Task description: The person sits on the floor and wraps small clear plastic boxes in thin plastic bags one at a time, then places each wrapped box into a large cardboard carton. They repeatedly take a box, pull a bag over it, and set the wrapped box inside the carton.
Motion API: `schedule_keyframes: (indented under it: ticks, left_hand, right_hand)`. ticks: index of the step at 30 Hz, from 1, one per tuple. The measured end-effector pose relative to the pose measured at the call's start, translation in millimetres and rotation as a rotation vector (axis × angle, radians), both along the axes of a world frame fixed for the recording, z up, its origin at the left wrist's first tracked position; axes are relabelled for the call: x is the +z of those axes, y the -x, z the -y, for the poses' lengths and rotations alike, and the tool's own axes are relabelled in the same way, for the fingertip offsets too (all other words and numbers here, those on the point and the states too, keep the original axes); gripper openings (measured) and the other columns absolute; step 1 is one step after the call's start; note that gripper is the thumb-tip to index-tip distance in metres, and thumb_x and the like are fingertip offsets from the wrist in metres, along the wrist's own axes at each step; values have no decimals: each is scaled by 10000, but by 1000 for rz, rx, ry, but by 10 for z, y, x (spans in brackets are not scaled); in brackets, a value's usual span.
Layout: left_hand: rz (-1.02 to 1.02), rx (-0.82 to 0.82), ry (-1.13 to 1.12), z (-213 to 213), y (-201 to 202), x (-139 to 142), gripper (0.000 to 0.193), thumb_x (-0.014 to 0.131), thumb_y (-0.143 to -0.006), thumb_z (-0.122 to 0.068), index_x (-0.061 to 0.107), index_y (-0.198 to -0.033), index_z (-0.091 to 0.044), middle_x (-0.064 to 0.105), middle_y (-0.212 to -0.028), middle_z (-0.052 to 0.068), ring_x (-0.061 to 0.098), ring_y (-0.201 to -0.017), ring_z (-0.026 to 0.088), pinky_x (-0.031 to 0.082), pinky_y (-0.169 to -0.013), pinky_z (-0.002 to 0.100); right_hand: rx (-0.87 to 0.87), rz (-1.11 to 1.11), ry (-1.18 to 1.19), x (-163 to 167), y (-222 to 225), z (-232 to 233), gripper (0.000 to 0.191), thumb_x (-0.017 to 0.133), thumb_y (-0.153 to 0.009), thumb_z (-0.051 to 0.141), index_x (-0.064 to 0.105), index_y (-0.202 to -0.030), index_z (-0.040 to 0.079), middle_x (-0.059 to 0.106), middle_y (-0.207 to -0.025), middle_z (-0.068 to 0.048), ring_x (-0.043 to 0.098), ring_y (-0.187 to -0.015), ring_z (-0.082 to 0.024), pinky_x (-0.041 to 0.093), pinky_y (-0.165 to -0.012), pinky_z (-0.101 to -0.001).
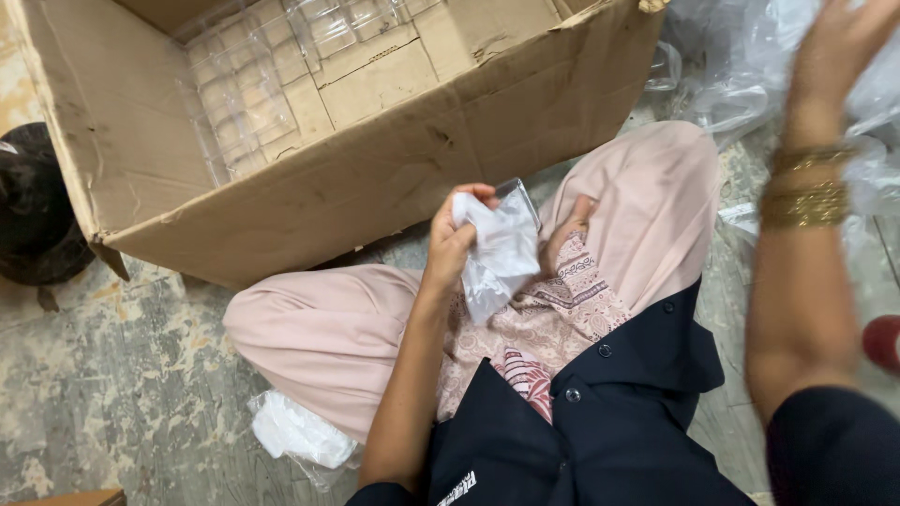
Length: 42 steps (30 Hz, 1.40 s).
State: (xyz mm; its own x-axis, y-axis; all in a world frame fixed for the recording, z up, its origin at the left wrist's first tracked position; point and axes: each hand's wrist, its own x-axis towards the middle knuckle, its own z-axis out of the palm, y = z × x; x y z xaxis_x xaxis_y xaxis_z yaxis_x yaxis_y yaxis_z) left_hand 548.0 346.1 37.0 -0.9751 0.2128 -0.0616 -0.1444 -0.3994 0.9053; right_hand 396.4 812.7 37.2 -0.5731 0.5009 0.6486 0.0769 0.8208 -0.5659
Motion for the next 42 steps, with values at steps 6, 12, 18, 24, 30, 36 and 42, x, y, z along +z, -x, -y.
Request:
schedule_keyframes:
  ticks: [6,12,18,24,30,36,42]
  left_hand:
    - [-156,254,525,500,159,-127,157,461,-874,10,600,-802,5,567,-684,80,529,-641,170,408,-575,324]
    - [-191,69,1017,1168,805,231,215,564,-754,-127,771,-795,-85,720,-802,211,721,-761,378,533,-664,467]
    - [-343,224,1181,1779,1374,225,268,566,-787,-133,783,-944,-126,702,-902,225,672,-846,445,535,-746,516]
    - [-228,256,1176,2086,2120,205,198,608,-779,-148,767,-869,-72,687,-821,231,697,-789,419,539,-685,478]
    - [-252,311,1038,1972,2259,44,205,525,-813,-81,727,-794,-47,678,-685,163,691,-638,259,521,-614,407]
    - [108,302,256,1358,1971,-125,145,538,-985,-78,645,-900,-30,617,-775,-13,532,-664,78,427,-590,270]
    - [279,307,34,759,1565,-135,129,609,-982,-146,651,-1033,-36,689,-884,-1,636,-748,75,531,-679,255]
  right_hand:
    - [1093,583,14,112,-961,2119,520,862,-857,244,579,-1248,49,579,-1223,-191,579,-1163,-353,491,-987,-463]
    - [1271,708,-331,375,-1100,3186,877,869,-604,235,442,-1332,-2,508,-1294,-235,493,-1242,-428,443,-1014,-468]
    - [1181,846,-228,262,-914,3688,729,871,-650,181,457,-1230,28,508,-1223,-208,515,-1171,-395,450,-1022,-452]
    - [1254,784,-174,7,-477,3956,731,890,-591,168,469,-1173,33,509,-1239,-203,514,-1167,-392,472,-988,-446]
    - [1282,644,-166,-193,-246,3708,780,884,-553,138,476,-1208,29,500,-1288,-191,501,-1186,-404,463,-1008,-450]
    - [1286,679,-211,-128,25,3382,769,882,-599,195,499,-1252,64,481,-1354,-157,504,-1255,-371,428,-1029,-453]
    - [1174,529,225,55,70,3056,524,835,-869,370,572,-1224,88,498,-1482,-165,497,-1388,-318,436,-1145,-410]
